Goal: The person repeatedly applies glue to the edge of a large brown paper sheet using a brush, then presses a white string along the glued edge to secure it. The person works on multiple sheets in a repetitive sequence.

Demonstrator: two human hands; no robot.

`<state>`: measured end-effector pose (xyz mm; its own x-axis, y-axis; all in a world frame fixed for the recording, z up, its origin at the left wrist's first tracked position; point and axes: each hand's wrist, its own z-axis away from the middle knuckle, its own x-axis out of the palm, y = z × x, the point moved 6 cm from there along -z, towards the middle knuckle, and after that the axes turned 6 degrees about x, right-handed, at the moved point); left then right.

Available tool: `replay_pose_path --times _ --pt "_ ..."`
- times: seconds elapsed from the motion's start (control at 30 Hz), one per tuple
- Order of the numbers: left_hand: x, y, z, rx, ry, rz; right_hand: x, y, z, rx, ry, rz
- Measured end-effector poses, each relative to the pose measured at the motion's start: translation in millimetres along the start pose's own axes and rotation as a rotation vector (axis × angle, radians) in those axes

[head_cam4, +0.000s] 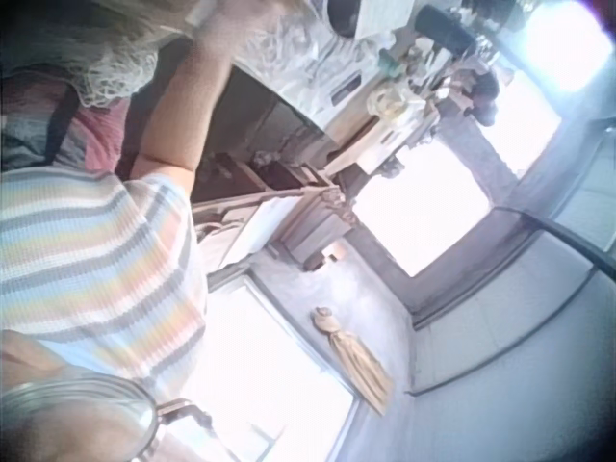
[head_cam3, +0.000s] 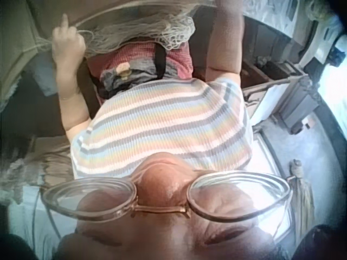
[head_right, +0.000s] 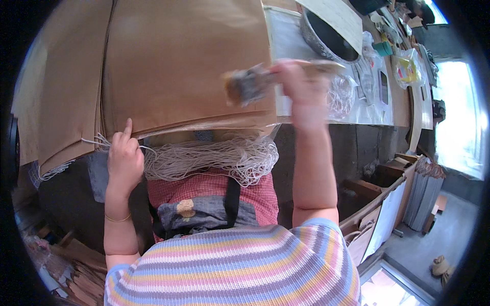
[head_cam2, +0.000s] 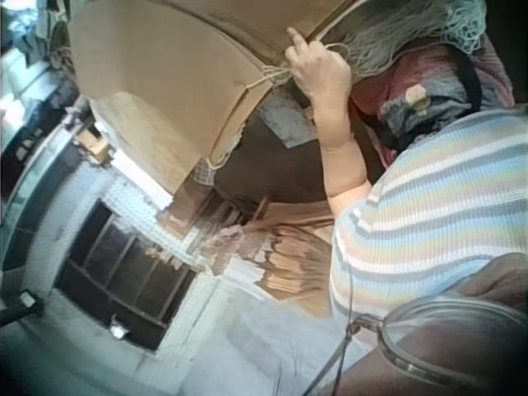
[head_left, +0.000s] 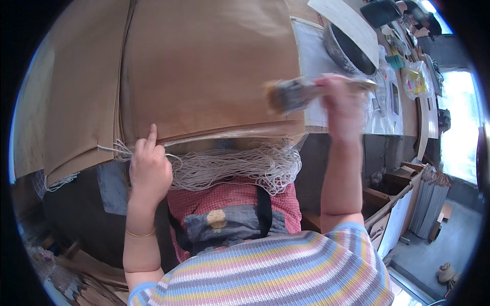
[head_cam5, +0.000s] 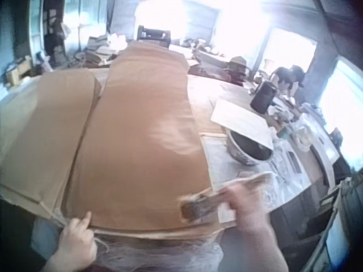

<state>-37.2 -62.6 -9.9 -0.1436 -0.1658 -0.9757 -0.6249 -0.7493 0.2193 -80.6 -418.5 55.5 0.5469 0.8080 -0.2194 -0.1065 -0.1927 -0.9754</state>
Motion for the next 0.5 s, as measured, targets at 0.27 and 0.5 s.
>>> replay_pose_path --times 0.27,0.5 --pt "-49 9 24 0.077 0.145 0.671 -160 29 33 -0.368 0.167 1.251" --pt "-138 28 71 0.419 0.303 1.327 -3 -2 112 -0.391 -0.366 0.615"
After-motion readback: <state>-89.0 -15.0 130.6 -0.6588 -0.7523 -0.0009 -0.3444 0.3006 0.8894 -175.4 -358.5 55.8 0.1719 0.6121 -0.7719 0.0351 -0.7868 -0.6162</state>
